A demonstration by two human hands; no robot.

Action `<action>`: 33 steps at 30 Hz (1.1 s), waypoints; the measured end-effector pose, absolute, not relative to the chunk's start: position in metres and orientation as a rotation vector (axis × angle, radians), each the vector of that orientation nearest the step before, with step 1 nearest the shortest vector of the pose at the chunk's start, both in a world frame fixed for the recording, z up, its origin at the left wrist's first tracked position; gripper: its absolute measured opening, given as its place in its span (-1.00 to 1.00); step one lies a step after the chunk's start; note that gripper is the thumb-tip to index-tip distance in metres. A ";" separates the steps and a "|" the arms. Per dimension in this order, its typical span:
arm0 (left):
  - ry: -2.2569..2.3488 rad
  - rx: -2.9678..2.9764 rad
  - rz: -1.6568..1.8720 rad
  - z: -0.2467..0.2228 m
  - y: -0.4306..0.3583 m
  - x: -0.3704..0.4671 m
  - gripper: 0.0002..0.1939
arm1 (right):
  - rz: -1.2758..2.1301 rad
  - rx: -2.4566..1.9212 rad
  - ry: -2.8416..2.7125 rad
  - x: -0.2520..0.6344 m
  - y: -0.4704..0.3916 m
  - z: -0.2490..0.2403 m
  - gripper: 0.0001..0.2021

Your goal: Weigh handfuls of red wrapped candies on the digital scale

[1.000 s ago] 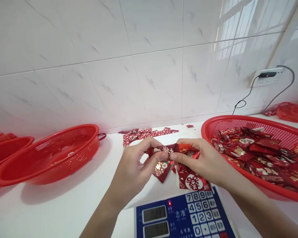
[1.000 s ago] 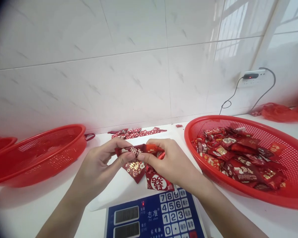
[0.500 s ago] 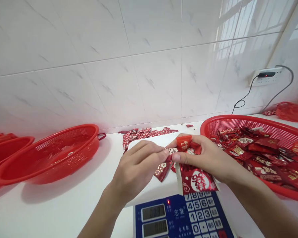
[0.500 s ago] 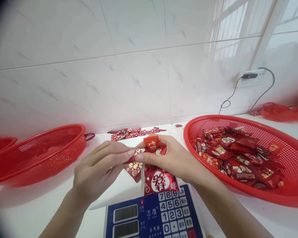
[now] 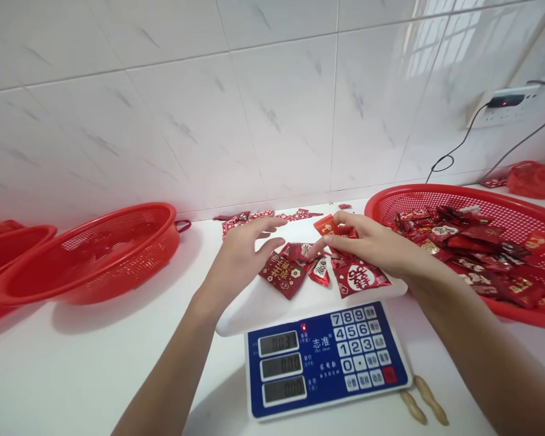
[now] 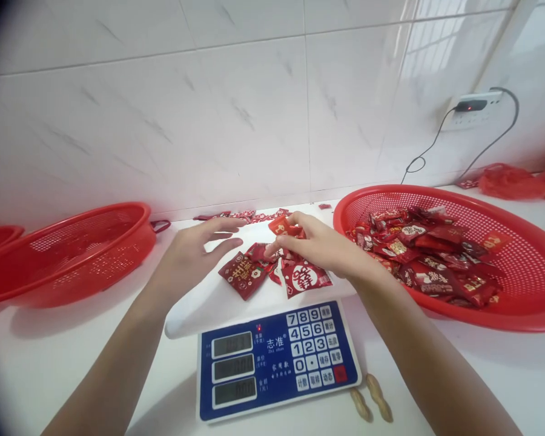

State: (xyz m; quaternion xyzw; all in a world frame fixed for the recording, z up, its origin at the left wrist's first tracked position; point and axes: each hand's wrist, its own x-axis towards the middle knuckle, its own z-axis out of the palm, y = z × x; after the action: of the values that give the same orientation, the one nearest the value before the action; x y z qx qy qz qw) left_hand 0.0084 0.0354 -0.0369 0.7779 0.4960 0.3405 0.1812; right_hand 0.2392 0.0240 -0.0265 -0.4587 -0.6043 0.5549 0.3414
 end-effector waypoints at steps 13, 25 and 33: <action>1.172 2.008 1.174 -0.029 0.023 0.018 -0.89 | 1.212 -1.219 -1.803 0.227 0.022 -0.029 -0.82; 1.132 1.965 0.996 -0.027 0.020 0.017 -0.89 | 0.994 -1.132 -1.846 0.217 0.025 -0.036 -0.82; 1.122 1.859 1.201 -0.034 0.025 0.019 -0.81 | 1.316 -1.101 -1.603 0.225 0.031 -0.039 -0.72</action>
State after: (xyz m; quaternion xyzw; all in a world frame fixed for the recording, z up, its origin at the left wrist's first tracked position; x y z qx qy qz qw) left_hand 0.0187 0.0248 -0.0344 0.7086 0.4279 0.4579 0.3241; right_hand 0.2255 0.0314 -0.0393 -0.4324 -0.6298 0.5168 0.3864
